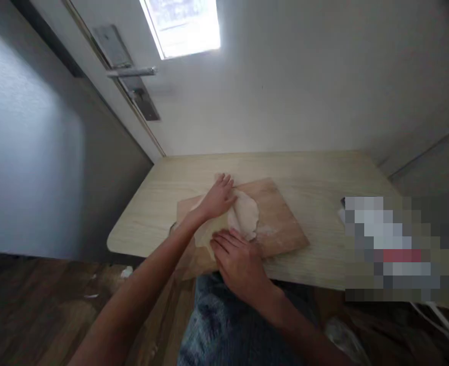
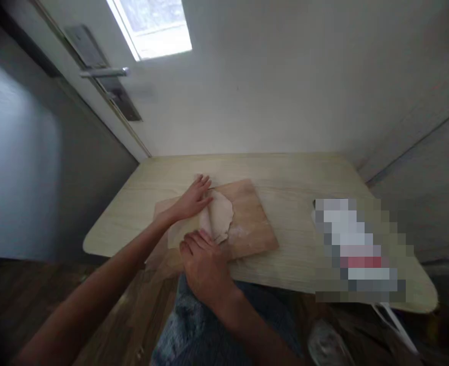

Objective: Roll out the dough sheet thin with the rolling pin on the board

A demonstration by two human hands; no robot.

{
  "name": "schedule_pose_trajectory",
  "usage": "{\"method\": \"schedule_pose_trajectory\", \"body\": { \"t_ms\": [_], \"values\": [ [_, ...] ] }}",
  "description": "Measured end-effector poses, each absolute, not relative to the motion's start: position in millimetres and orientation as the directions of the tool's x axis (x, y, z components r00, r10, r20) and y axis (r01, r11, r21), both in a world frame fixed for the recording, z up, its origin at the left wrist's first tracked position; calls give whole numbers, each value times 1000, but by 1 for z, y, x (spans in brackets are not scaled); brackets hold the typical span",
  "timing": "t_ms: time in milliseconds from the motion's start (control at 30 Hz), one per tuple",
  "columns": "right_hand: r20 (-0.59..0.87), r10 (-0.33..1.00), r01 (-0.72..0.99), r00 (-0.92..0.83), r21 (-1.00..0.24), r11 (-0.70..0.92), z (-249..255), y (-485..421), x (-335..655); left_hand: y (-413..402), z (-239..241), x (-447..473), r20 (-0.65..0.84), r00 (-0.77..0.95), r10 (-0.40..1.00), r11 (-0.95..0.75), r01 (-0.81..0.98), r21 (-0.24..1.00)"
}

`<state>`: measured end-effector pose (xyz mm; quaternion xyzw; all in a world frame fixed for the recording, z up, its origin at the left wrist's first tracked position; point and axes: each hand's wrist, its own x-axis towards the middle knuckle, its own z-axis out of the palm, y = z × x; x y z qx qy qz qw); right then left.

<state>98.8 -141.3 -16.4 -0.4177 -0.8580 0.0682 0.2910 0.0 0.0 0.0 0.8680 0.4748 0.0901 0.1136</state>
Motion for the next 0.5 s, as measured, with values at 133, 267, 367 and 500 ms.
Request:
{"method": "schedule_pose_trajectory", "body": {
  "t_ms": [133, 267, 367, 500],
  "values": [
    [477, 773, 678, -419, -401, 616, -21, -146, 101, -8, -7, 26, 173, 347, 922, -387, 854, 348],
    [469, 801, 665, -373, -467, 583, -23, -143, 110, -9, -12, 43, 265, 246, 932, -345, 827, 445],
    [467, 811, 649, -352, -503, 571, -25, -141, 116, -6, -14, 49, 284, 208, 936, -332, 791, 514],
    [481, 816, 620, -321, -545, 565, -27, -141, 119, -5, -13, 51, 280, 183, 942, -315, 770, 555]
  ]
}}
